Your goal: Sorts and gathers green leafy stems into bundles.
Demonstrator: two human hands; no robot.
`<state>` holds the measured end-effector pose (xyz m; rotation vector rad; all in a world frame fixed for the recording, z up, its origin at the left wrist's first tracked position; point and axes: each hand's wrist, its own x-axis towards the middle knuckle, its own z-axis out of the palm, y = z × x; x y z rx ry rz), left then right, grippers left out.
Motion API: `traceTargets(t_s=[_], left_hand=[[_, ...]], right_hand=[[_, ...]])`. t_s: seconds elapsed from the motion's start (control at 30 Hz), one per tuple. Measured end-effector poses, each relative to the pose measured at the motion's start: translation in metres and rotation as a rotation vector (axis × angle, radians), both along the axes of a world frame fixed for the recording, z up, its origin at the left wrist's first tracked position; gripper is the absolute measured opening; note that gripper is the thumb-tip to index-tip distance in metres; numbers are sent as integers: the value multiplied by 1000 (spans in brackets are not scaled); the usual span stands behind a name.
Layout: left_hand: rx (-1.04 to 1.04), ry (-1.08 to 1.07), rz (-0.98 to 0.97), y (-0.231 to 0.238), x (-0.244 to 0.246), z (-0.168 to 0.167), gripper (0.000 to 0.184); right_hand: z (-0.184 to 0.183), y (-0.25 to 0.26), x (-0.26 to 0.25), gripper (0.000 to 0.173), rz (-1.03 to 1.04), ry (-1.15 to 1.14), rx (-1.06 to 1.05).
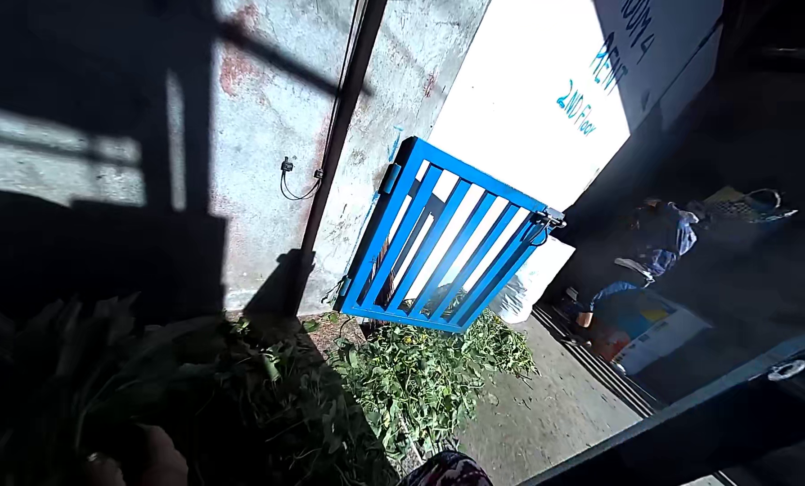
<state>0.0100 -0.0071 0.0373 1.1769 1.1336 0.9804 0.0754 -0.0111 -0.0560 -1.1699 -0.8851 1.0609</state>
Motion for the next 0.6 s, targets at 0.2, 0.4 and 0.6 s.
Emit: traceTargets(t_s=[0.2, 0.4, 0.6], left_hand=[[1, -122, 463, 53, -51, -84, 37], [88, 136, 313, 50, -49, -82, 27], [31, 95, 372, 51, -44, -95, 24]], right_hand=[[-70, -24, 13, 20, 114, -898, 191], [-66, -14, 28, 9, 198, -1586, 368], [-55, -13, 47, 29, 537, -1352, 212]])
